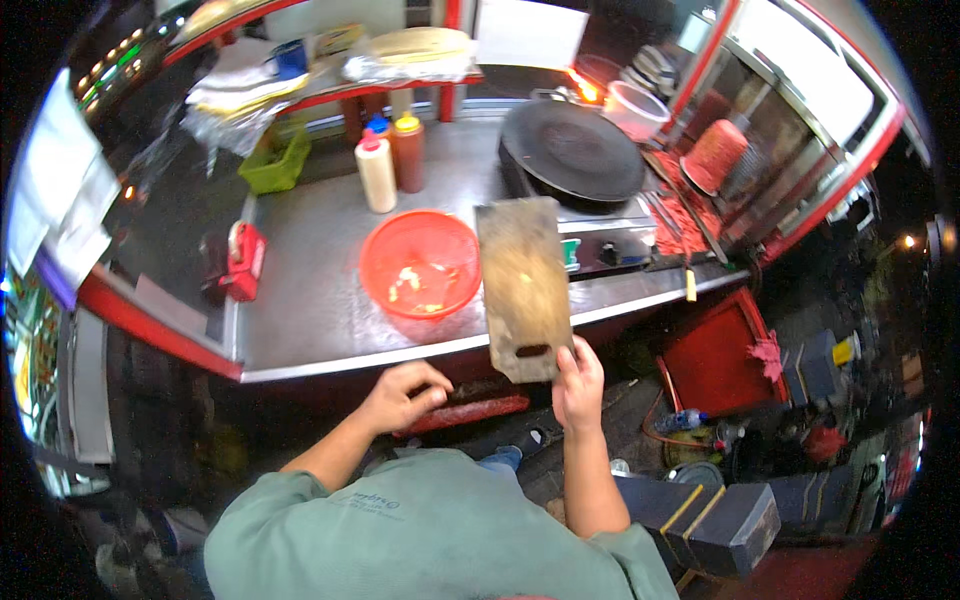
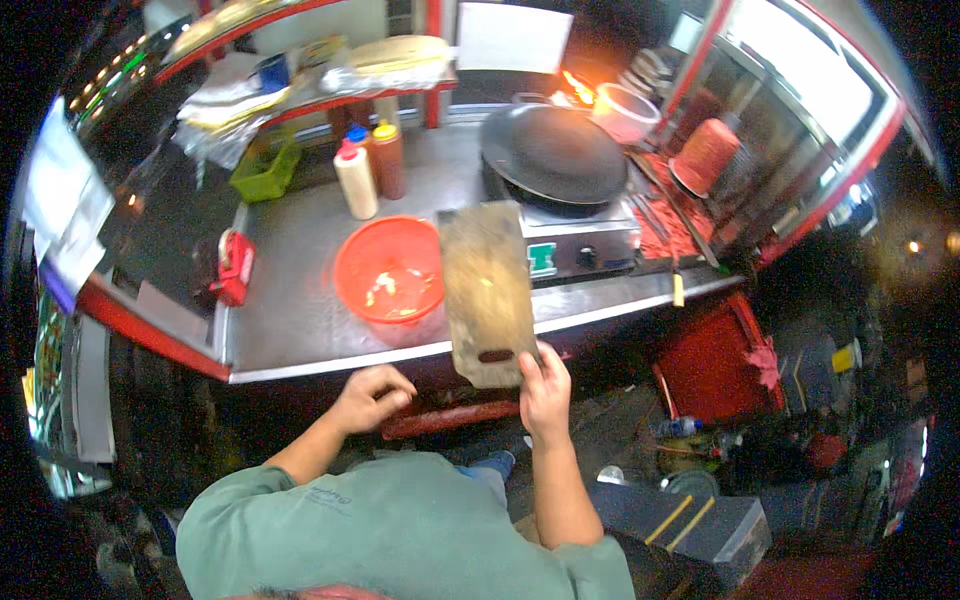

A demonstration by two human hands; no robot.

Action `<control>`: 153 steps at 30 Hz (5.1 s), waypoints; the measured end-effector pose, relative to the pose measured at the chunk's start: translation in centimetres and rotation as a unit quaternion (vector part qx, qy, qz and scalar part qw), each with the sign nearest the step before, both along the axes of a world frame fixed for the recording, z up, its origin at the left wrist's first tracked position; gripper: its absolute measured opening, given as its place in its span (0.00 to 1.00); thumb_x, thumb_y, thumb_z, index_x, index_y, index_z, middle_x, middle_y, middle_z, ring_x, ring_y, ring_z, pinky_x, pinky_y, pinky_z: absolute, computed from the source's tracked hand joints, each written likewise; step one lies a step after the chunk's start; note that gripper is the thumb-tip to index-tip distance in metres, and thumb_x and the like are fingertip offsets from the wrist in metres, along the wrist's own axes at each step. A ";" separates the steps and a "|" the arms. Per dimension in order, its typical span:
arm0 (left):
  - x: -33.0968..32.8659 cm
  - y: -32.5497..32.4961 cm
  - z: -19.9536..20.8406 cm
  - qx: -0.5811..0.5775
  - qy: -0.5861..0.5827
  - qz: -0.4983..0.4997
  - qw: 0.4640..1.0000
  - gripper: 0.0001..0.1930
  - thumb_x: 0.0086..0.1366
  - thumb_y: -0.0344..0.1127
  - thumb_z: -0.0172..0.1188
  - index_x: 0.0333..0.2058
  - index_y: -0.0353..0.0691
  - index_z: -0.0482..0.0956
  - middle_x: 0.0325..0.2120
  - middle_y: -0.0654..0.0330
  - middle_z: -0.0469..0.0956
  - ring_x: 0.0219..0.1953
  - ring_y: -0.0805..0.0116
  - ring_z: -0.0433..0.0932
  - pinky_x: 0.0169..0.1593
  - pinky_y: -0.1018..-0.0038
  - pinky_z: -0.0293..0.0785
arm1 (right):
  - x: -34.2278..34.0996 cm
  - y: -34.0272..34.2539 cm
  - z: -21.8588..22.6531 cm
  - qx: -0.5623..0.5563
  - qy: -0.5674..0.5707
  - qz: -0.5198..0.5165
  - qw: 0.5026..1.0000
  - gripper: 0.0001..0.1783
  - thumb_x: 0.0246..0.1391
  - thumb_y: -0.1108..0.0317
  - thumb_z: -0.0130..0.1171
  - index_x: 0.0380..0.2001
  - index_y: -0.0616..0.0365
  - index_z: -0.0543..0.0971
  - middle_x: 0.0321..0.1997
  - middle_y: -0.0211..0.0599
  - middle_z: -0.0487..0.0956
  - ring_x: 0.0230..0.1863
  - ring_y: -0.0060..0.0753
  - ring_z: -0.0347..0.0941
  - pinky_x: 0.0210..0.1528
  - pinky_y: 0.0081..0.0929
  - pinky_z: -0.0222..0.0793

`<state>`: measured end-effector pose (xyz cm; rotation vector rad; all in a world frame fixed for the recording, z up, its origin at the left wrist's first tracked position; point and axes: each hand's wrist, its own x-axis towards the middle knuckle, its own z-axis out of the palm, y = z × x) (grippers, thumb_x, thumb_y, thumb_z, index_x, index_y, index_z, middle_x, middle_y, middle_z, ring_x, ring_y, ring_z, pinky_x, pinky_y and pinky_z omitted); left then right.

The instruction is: The person assembles a shawarma wrap by placing cooked meat onto a flatbread, adding sauces, and folding it into paper. They then hand the wrapped food to a customer, receive payment, and return change. Finally, they retrieve a head of lettuce, tear off leaves, and chop them on a cutting board.

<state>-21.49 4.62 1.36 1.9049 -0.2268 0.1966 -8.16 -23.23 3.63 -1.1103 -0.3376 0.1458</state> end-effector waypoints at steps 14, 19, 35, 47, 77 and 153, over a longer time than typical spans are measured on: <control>-4.8 3.5 -3.1 -0.246 0.009 0.314 0.917 0.15 0.73 0.34 0.63 0.54 0.33 0.76 0.50 0.58 0.78 0.52 0.69 0.78 0.58 0.72 0.74 | 3.3 13.3 -1.6 -0.029 0.169 0.083 0.982 0.12 0.73 0.56 0.57 0.43 0.54 0.74 0.38 0.29 0.80 0.37 0.26 0.80 0.40 0.38 0.84; -1.7 1.0 -2.0 -0.185 -0.179 0.322 0.911 0.12 0.75 0.40 0.60 0.43 0.35 0.77 0.38 0.59 0.78 0.39 0.71 0.77 0.44 0.74 0.73 | 3.3 9.1 -3.6 0.073 0.201 0.120 0.969 0.11 0.73 0.60 0.56 0.45 0.56 0.76 0.37 0.35 0.79 0.39 0.32 0.82 0.40 0.34 0.83; 30.1 -26.9 -0.8 0.173 -0.091 -0.070 0.978 0.10 0.72 0.35 0.62 0.33 0.35 0.79 0.29 0.56 0.79 0.31 0.64 0.76 0.37 0.70 0.72 | 5.1 -28.8 -40.8 -0.118 0.419 -0.204 0.877 0.17 0.58 0.85 0.52 0.47 0.58 0.81 0.34 0.34 0.82 0.32 0.26 0.79 0.36 0.27 0.77; 35.4 -29.2 -3.4 0.494 -0.058 0.035 0.867 0.24 0.53 0.37 0.82 0.30 0.43 0.68 0.25 0.65 0.63 0.27 0.67 0.61 0.39 0.68 0.63 | 35.4 -40.1 -61.2 -0.489 0.306 -0.260 0.774 0.31 0.61 0.65 0.64 0.67 0.52 0.73 0.66 0.49 0.75 0.66 0.50 0.73 0.63 0.44 0.72; 23.4 -11.0 -0.1 0.400 -0.029 0.140 0.905 0.54 0.51 0.45 0.84 0.71 0.37 0.59 0.56 0.54 0.74 0.55 0.58 0.74 0.58 0.55 0.73 | 49.8 -30.8 -64.7 -0.375 0.241 -0.290 0.847 0.29 0.66 0.59 0.60 0.68 0.50 0.72 0.65 0.45 0.77 0.64 0.48 0.75 0.63 0.47 0.74; 32.7 -38.5 -16.7 -0.160 0.770 -0.229 0.573 0.49 0.50 0.41 0.75 0.69 0.32 0.63 0.61 0.50 0.74 0.63 0.55 0.73 0.67 0.60 0.68 | 51.1 -28.1 -63.8 -0.488 0.122 -0.202 0.840 0.15 0.64 0.74 0.59 0.53 0.59 0.79 0.52 0.36 0.83 0.54 0.35 0.80 0.59 0.31 0.75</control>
